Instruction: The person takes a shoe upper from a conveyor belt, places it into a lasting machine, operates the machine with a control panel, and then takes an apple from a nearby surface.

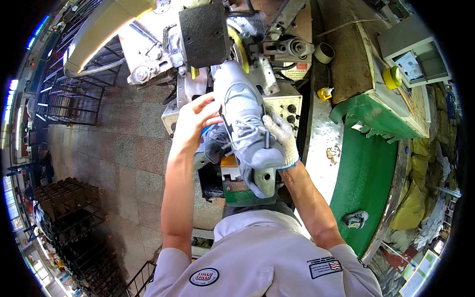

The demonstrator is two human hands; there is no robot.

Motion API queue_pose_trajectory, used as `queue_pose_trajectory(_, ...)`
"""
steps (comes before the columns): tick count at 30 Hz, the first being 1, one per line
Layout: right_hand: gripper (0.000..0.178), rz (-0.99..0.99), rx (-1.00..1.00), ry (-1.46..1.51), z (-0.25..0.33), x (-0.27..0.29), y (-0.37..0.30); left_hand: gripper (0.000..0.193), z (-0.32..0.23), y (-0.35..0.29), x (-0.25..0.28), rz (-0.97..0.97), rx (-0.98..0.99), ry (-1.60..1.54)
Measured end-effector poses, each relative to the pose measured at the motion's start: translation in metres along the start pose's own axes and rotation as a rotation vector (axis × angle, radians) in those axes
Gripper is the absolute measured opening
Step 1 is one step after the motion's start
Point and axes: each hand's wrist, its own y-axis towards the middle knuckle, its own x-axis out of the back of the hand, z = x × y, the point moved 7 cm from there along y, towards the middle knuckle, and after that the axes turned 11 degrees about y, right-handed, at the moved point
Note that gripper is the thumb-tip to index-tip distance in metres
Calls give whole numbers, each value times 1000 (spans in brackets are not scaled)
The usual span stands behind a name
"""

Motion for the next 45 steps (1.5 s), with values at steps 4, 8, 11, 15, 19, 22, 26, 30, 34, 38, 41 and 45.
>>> queue_pose_trajectory(4, 54, -57, 9, 0, 3, -10, 21, 36, 12, 29, 16, -136, 2, -21)
queue_pose_trajectory(8, 57, -41, 143, -47, 14, -33, 39, 38, 7, 43, 24, -273, -44, -48)
queue_pose_trajectory(11, 58, -44, 145, -39, 7, -37, 57, 43, -8, 42, 29, -387, -138, -17)
queue_pose_trajectory(15, 40, -90, 163, -9, -21, -28, 78, 49, 10, 46, 33, -419, -171, -170)
queue_pose_trajectory(19, 36, -179, 113, 92, -34, -24, 80, 37, 28, 32, 15, -395, -78, -191)
queue_pose_trajectory(22, 37, -170, 105, 94, -30, -25, 79, 45, 63, 24, 0, -329, 133, -179)
queue_pose_trajectory(26, 43, -234, 81, 111, -35, -16, 81, 46, 69, 25, -9, -212, 113, -246)
queue_pose_trajectory(30, 45, -279, 64, 99, -42, -11, 80, 46, 69, 32, -4, -212, 86, -170)
queue_pose_trajectory(34, 47, -266, 11, 23, -45, -18, 73, 44, 71, 36, 2, -222, -21, -104)
queue_pose_trajectory(38, 42, -237, 172, -210, -50, -2, 82, 43, 65, 38, 4, -231, -267, 145)
queue_pose_trajectory(41, 42, -180, 289, -325, -37, -13, 82, 44, 67, 41, 10, -210, -325, 171)
queue_pose_trajectory(45, 40, -175, 383, -399, -35, -12, 83, 45, 61, 40, 9, -258, -353, 276)
